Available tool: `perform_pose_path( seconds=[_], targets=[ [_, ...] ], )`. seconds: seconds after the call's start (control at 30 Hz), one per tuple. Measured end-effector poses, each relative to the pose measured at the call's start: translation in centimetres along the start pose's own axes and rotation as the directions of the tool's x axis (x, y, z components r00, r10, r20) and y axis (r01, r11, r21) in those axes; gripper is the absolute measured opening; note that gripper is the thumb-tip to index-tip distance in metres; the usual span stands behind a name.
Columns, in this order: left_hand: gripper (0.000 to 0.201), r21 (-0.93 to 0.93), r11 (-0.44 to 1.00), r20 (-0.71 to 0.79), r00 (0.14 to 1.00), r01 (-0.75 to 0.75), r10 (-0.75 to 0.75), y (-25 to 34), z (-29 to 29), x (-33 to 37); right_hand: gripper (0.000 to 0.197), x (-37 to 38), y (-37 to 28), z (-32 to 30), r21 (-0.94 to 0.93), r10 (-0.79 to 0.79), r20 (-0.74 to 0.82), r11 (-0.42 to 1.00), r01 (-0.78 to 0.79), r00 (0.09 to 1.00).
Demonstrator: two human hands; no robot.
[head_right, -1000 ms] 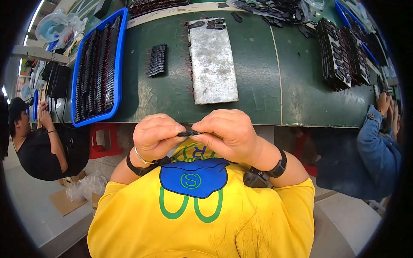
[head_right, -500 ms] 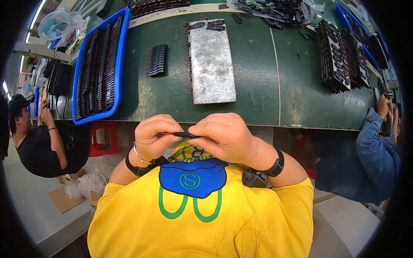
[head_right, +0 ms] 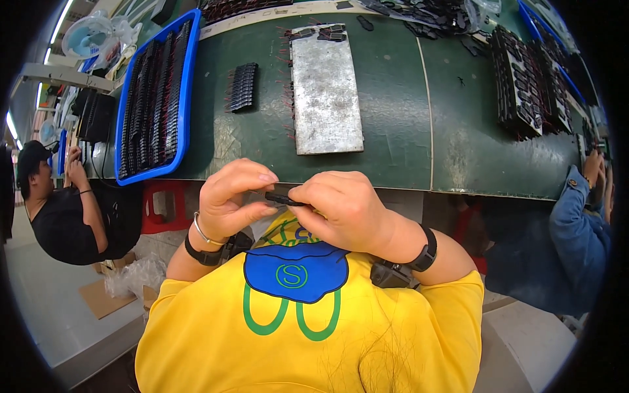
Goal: The person picks up a speaker and a plastic housing, fits the speaker into the housing by hand, and places the assembled unit onto a metal plate. This process is repeated until the plate is full, at which point the person swaps it for a new one.
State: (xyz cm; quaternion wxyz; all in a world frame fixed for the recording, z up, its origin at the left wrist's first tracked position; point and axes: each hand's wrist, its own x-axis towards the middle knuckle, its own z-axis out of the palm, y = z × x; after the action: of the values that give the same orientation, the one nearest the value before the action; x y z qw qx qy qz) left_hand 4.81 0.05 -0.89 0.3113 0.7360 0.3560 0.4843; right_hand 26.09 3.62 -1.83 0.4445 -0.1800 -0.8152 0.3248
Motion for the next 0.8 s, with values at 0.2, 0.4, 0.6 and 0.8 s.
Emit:
perform_pose_path(
  seconds=[0.2,0.4,0.6,0.8],
  targets=[
    [0.024,0.162,0.983,0.152,0.986,-0.089,0.064,0.3,-0.4,0.9,0.020,0.0,0.3,0.3,0.040,0.033,0.000,0.999,-0.033,0.999],
    [0.022,0.143,0.986,0.111,0.992,-0.081,0.066,0.0,0.3,0.5,0.020,-0.2,0.7,0.2,0.020,-0.026,0.010,0.999,0.026,1.000],
    [0.021,0.143,0.989,0.051,0.998,-0.037,0.030,-0.1,0.4,-0.2,0.019,0.2,0.0,0.1,0.138,0.284,0.111,0.945,-0.298,0.952],
    [0.024,0.178,0.984,0.034,0.999,0.004,-0.010,0.1,-0.1,-0.4,0.018,0.3,-0.1,0.3,0.139,0.310,0.092,0.937,-0.320,0.946]
  ],
)
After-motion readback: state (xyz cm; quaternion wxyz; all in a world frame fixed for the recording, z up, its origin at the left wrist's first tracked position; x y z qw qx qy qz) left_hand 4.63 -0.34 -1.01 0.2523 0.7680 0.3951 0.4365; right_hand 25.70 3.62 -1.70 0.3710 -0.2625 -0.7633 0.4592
